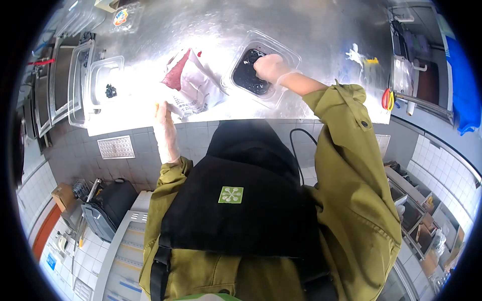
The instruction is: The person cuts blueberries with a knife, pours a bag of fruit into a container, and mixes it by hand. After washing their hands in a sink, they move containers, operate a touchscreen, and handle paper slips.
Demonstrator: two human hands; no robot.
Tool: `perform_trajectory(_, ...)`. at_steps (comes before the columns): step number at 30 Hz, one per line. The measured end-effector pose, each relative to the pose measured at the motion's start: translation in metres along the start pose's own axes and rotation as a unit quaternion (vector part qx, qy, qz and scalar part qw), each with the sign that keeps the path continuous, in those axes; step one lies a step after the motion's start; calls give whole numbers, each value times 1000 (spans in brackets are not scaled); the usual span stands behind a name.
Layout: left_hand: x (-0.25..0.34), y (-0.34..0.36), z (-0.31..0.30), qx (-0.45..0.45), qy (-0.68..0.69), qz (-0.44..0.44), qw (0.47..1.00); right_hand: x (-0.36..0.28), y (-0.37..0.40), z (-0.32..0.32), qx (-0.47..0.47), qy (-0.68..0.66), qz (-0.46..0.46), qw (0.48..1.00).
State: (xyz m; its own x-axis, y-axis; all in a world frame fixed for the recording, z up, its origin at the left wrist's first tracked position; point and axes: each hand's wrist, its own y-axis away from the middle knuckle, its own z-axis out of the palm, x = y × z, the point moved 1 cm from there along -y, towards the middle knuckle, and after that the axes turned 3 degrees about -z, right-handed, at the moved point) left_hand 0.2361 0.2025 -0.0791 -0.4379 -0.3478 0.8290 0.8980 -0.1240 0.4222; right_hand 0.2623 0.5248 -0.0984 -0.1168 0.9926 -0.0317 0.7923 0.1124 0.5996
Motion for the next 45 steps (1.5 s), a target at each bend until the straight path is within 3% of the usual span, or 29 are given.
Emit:
perform_trajectory(3,0,0,-1,-3,-4,3,1000,1,12,-10,-67,-64,6,996)
perform_trajectory(4,0,0,0,0,-4,5,1000,2,13,0,-17,-70,-16,997)
perform_trajectory(8,2,0,3,0,0,7,1000,-18,12,14,38,-131,-77,988)
perform_trajectory(11,1,-1,-1,8,2,1,1000,-35,21,-7,-10,-39,-134,990)
perform_trajectory(13,0,-1,-2,2,2,-2,1000,-43,16,1,32,28,-175,984)
perform_trajectory(15,-2,-1,-3,-14,-8,15,1000,-44,7,5,20,-49,-195,979)
perform_trajectory(18,-4,-2,-5,-32,-28,32,999,-44,-3,5,-55,-73,-154,984)
perform_trajectory(23,10,7,6,-66,-53,59,995,-37,-2,-20,-19,-11,-106,994)
perform_trajectory(25,15,10,3,-97,-85,52,990,-30,-2,-17,-49,-47,-85,994)
perform_trajectory(28,13,12,-3,-121,-86,70,986,-23,16,3,179,-57,-109,976)
perform_trajectory(32,8,21,-18,-131,-20,102,986,-23,27,19,144,-173,-93,970)
perform_trajectory(35,8,24,-18,-140,18,126,982,-25,26,2,-15,-254,-25,967)
perform_trajectory(39,13,19,-16,-169,48,149,973,-29,19,-5,8,-102,-69,992)
perform_trajectory(43,20,17,-10,-182,58,149,970,-33,16,-19,-18,-76,-36,996)
perform_trajectory(45,19,15,-11,-172,69,143,972,-39,16,-30,-78,-68,-18,994)
